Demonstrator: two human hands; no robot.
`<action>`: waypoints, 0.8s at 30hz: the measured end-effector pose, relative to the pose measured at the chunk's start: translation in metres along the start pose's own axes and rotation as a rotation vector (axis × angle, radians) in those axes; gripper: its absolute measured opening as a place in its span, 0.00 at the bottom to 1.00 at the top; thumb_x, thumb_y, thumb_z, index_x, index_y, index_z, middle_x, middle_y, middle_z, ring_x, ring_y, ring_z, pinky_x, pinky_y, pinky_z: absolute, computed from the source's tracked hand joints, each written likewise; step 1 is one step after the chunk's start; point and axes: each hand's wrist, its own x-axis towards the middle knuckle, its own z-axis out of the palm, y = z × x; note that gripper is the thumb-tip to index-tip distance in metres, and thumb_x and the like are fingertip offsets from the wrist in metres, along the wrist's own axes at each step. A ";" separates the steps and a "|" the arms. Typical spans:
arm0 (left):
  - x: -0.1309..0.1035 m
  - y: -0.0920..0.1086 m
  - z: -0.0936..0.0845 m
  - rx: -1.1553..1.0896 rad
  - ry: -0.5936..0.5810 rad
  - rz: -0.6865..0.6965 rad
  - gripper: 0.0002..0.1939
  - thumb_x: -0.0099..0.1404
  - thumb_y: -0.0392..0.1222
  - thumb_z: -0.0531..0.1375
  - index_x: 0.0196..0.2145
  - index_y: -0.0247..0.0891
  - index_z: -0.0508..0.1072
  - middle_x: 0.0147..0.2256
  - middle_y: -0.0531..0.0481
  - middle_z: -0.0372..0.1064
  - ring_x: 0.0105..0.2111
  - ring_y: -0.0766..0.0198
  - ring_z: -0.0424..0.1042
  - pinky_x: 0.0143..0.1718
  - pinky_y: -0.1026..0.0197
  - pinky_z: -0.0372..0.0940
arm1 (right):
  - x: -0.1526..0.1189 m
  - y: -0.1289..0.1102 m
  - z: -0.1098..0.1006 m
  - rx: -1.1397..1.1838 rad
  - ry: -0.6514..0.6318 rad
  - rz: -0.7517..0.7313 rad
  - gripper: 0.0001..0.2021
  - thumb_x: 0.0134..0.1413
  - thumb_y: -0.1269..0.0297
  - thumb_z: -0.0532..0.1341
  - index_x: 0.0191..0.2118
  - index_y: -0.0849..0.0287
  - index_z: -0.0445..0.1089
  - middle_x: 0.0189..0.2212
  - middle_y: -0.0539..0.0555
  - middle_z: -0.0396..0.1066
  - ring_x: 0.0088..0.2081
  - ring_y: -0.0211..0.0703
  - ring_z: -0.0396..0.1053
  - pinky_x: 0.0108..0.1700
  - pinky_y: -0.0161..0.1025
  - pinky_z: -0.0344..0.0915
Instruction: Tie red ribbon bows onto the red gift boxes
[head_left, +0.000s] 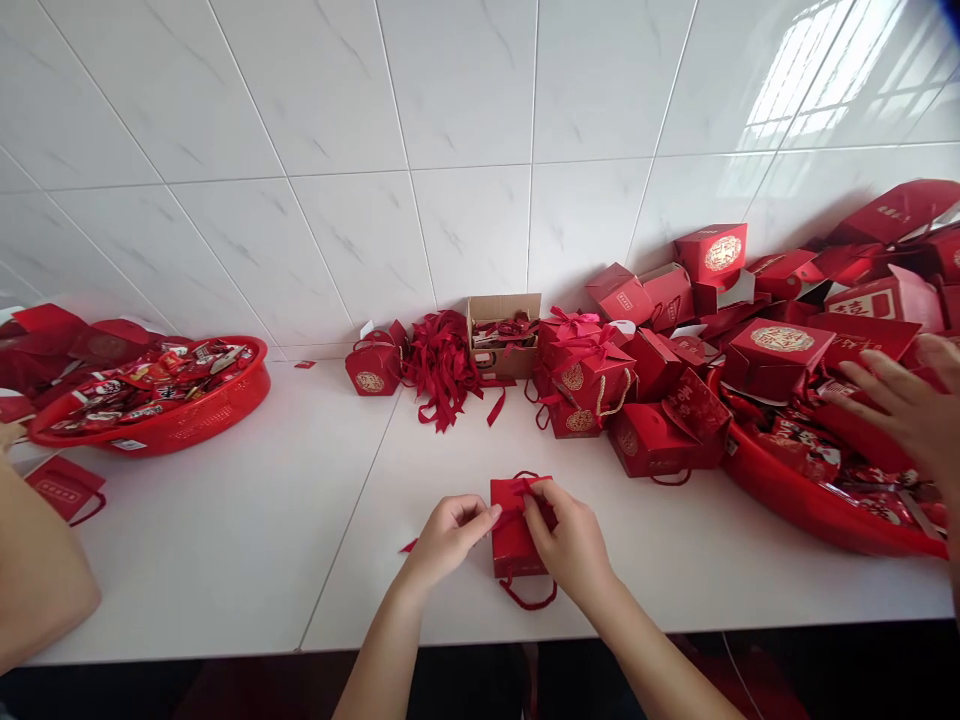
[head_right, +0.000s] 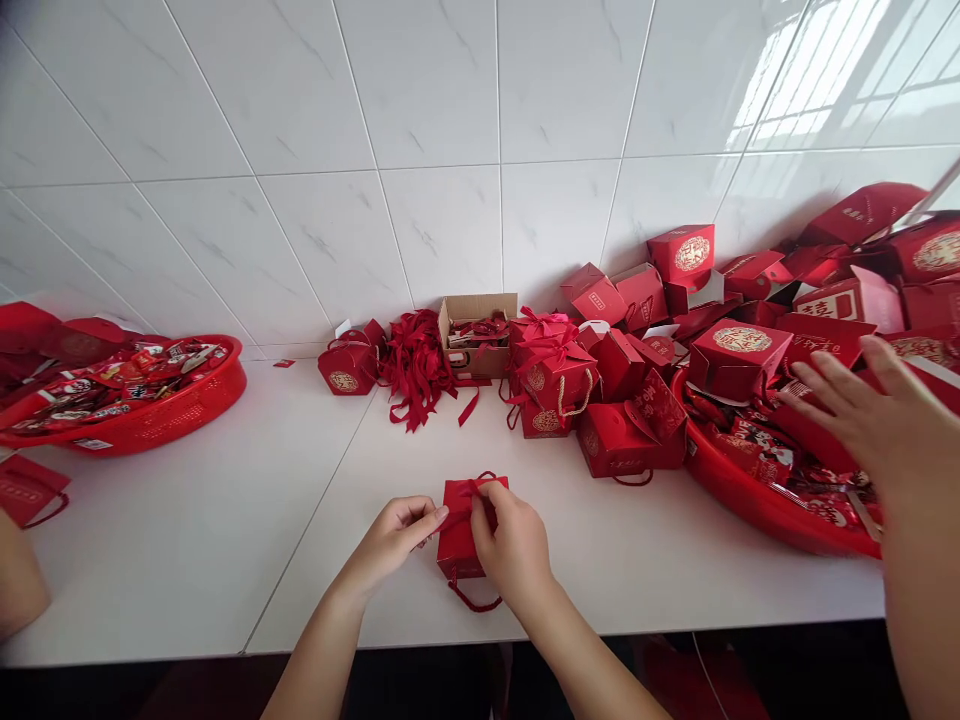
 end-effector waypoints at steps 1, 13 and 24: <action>-0.003 0.007 -0.001 -0.027 -0.024 -0.007 0.25 0.61 0.61 0.55 0.19 0.39 0.55 0.20 0.57 0.47 0.21 0.69 0.49 0.23 0.63 0.48 | 0.000 -0.001 0.002 -0.037 0.015 0.006 0.08 0.58 0.63 0.53 0.36 0.55 0.68 0.28 0.53 0.75 0.24 0.43 0.68 0.26 0.37 0.59; 0.021 0.082 0.022 -0.142 -0.101 0.326 0.14 0.63 0.49 0.59 0.40 0.38 0.77 0.39 0.45 0.74 0.40 0.57 0.71 0.42 0.57 0.66 | -0.005 -0.009 -0.004 0.061 -0.025 -0.163 0.04 0.52 0.68 0.56 0.28 0.57 0.67 0.24 0.53 0.69 0.23 0.40 0.62 0.25 0.35 0.56; 0.013 0.025 0.008 0.020 0.161 0.219 0.14 0.62 0.49 0.61 0.41 0.39 0.77 0.42 0.45 0.76 0.45 0.55 0.72 0.50 0.54 0.65 | -0.001 -0.006 -0.006 0.325 -0.069 -0.100 0.14 0.61 0.59 0.54 0.27 0.57 0.68 0.24 0.51 0.65 0.27 0.41 0.61 0.30 0.37 0.59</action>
